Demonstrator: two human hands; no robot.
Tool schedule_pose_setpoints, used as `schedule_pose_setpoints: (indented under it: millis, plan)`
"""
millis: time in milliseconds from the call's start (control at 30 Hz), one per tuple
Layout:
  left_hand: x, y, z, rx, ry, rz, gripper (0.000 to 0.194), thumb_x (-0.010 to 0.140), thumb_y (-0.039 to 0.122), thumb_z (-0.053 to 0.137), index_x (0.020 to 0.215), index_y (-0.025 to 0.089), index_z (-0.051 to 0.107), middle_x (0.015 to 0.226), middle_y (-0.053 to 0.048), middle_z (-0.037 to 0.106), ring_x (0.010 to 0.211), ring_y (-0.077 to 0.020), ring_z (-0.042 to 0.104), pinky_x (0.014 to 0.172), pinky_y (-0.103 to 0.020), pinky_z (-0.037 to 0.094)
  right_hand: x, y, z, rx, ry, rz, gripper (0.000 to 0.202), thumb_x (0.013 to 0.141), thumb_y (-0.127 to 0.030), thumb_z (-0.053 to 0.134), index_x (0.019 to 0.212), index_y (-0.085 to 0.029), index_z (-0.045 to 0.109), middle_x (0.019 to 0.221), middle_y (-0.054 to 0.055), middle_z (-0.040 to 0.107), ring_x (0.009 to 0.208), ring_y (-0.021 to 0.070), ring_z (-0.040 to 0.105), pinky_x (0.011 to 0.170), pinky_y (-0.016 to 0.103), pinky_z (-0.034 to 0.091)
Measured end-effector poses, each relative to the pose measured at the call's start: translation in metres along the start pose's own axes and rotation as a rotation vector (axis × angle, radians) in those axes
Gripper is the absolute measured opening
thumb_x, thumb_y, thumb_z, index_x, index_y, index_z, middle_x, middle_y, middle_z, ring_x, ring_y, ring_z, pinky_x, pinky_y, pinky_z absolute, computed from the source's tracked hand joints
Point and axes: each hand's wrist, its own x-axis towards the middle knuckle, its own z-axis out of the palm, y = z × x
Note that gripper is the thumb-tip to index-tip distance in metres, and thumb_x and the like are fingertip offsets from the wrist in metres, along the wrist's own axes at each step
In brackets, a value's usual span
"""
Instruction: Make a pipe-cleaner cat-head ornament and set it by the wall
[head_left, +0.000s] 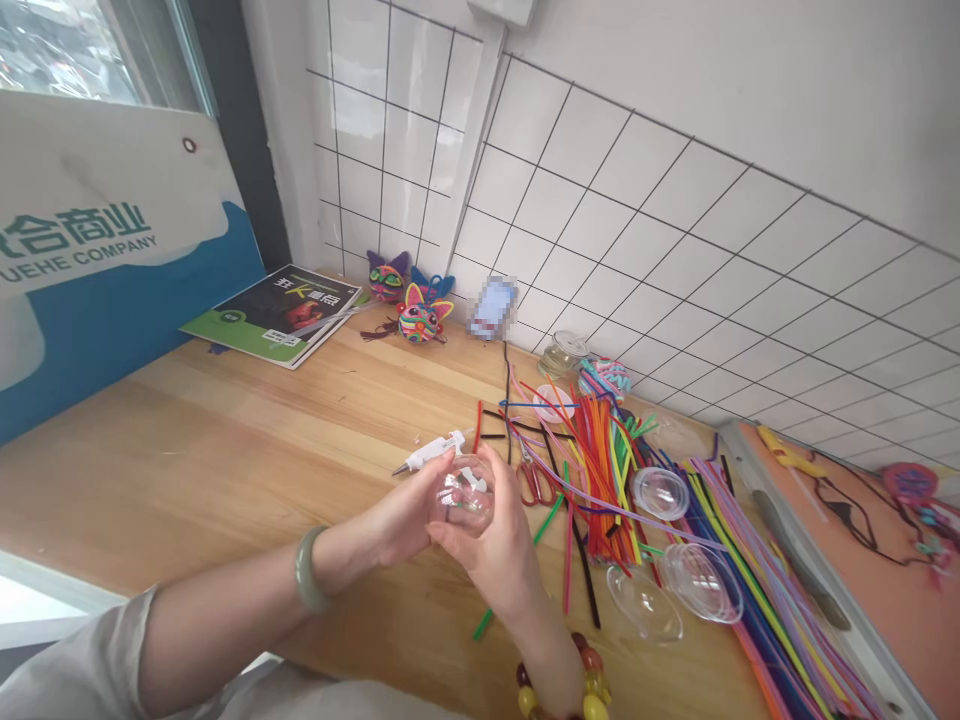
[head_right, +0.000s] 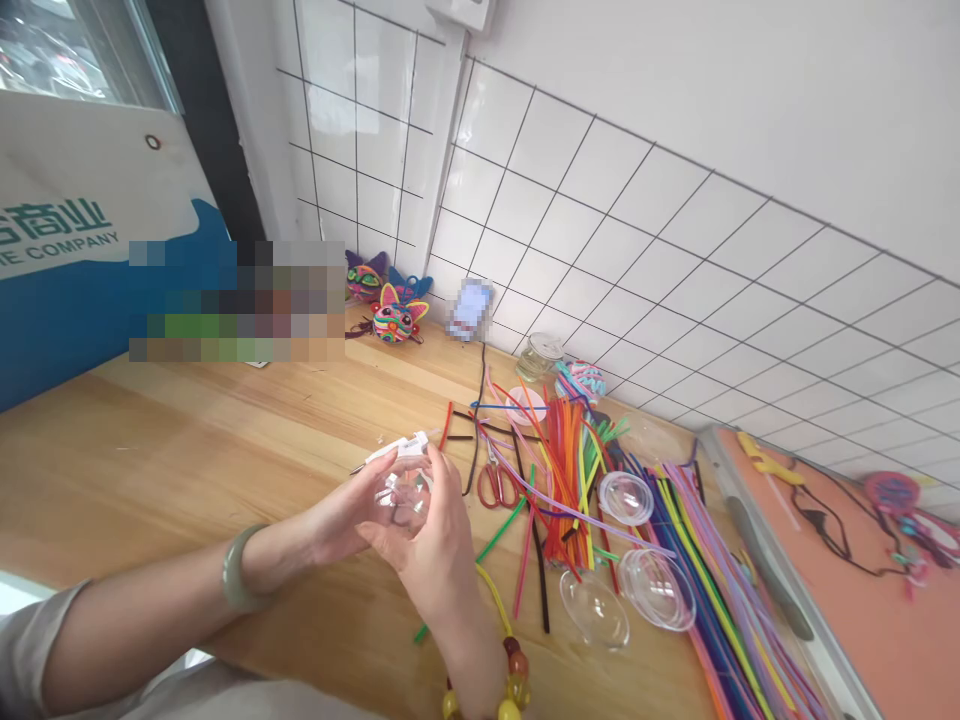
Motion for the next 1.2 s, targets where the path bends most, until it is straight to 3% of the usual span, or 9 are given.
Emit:
schedule_pose_setpoints:
  millis: [100, 200, 400, 500, 633, 733, 900, 1067, 1200]
  plan:
    - [0.001, -0.001, 0.000, -0.054, -0.017, -0.028, 0.037, 0.090, 0.050, 0.049, 0.109, 0.020, 0.061, 0.075, -0.004, 0.066, 0.069, -0.0191, 0.068, 0.072, -0.032, 0.051, -0.002, 0.002, 0.007, -0.075, 0.140, -0.089, 0.065, 0.081, -0.048, 0.065, 0.135, -0.019, 0.041, 0.130, 0.018, 0.053, 0.121, 0.0291, 0.053, 0.093, 0.047, 0.053]
    - [0.002, -0.001, -0.001, -0.075, 0.017, -0.059, 0.039, 0.091, 0.052, 0.046, 0.105, 0.019, 0.062, 0.085, -0.007, 0.069, 0.076, -0.0202, 0.069, 0.078, -0.034, 0.051, -0.002, 0.004, 0.013, -0.123, 0.180, -0.108, 0.054, 0.084, -0.040, 0.065, 0.131, -0.020, 0.046, 0.129, 0.016, 0.055, 0.120, 0.0276, 0.054, 0.095, 0.047, 0.051]
    - [0.001, -0.002, -0.002, 0.047, 0.129, -0.125, 0.052, 0.087, 0.062, 0.045, 0.098, 0.016, 0.064, 0.088, -0.008, 0.071, 0.075, -0.0165, 0.067, 0.070, -0.027, 0.051, 0.002, 0.015, 0.015, 0.149, 0.025, 0.107, 0.070, 0.075, -0.040, 0.072, 0.135, -0.019, 0.042, 0.133, 0.018, 0.054, 0.118, 0.0282, 0.057, 0.093, 0.045, 0.053]
    - [-0.002, 0.000, -0.001, 0.120, 0.091, -0.191, 0.058, 0.083, 0.068, 0.044, 0.102, 0.017, 0.064, 0.091, -0.009, 0.071, 0.072, -0.0168, 0.066, 0.070, -0.031, 0.053, 0.003, 0.018, 0.007, 0.404, -0.070, 0.224, 0.069, 0.075, -0.046, 0.071, 0.132, -0.019, 0.041, 0.124, 0.017, 0.061, 0.109, 0.0267, 0.064, 0.088, 0.042, 0.056]
    - [-0.004, 0.001, -0.001, 0.097, -0.014, -0.188, 0.049, 0.085, 0.059, 0.051, 0.105, 0.017, 0.065, 0.097, -0.009, 0.071, 0.079, -0.0196, 0.067, 0.075, -0.037, 0.054, 0.004, 0.016, -0.004, 0.596, -0.161, 0.277, 0.078, 0.071, -0.064, 0.068, 0.129, -0.020, 0.038, 0.120, 0.017, 0.063, 0.113, 0.0287, 0.062, 0.090, 0.044, 0.056]
    - [-0.006, -0.001, 0.000, 0.044, -0.024, -0.174, 0.039, 0.085, 0.051, 0.057, 0.103, 0.017, 0.065, 0.098, -0.008, 0.070, 0.083, -0.0202, 0.067, 0.074, -0.036, 0.055, 0.002, 0.017, -0.005, 0.551, -0.200, 0.269, 0.080, 0.069, -0.065, 0.067, 0.129, -0.021, 0.038, 0.124, 0.018, 0.061, 0.113, 0.0298, 0.062, 0.091, 0.045, 0.055]
    - [-0.006, -0.007, 0.003, -0.001, 0.063, -0.124, 0.033, 0.084, 0.047, 0.061, 0.093, 0.016, 0.067, 0.088, -0.006, 0.070, 0.076, -0.0162, 0.067, 0.069, -0.027, 0.052, -0.005, 0.026, -0.001, 0.482, -0.194, 0.259, 0.075, 0.073, -0.054, 0.071, 0.132, -0.019, 0.039, 0.130, 0.019, 0.057, 0.113, 0.0294, 0.062, 0.086, 0.042, 0.057]
    - [-0.004, -0.011, 0.001, 0.023, 0.073, -0.120, 0.031, 0.085, 0.045, 0.059, 0.093, 0.015, 0.065, 0.086, -0.006, 0.068, 0.076, -0.0171, 0.066, 0.071, -0.031, 0.051, -0.008, 0.034, -0.006, 0.290, -0.288, 0.179, 0.068, 0.080, -0.038, 0.067, 0.138, -0.020, 0.035, 0.135, 0.017, 0.053, 0.116, 0.0261, 0.060, 0.089, 0.039, 0.056]
    - [-0.001, -0.015, -0.005, 0.037, 0.065, -0.113, 0.033, 0.084, 0.046, 0.059, 0.095, 0.015, 0.063, 0.085, -0.006, 0.067, 0.077, -0.0178, 0.065, 0.073, -0.031, 0.050, -0.005, 0.027, -0.013, 0.104, -0.323, 0.144, 0.069, 0.078, -0.029, 0.065, 0.139, -0.021, 0.034, 0.132, 0.015, 0.054, 0.107, 0.0249, 0.065, 0.084, 0.038, 0.059]
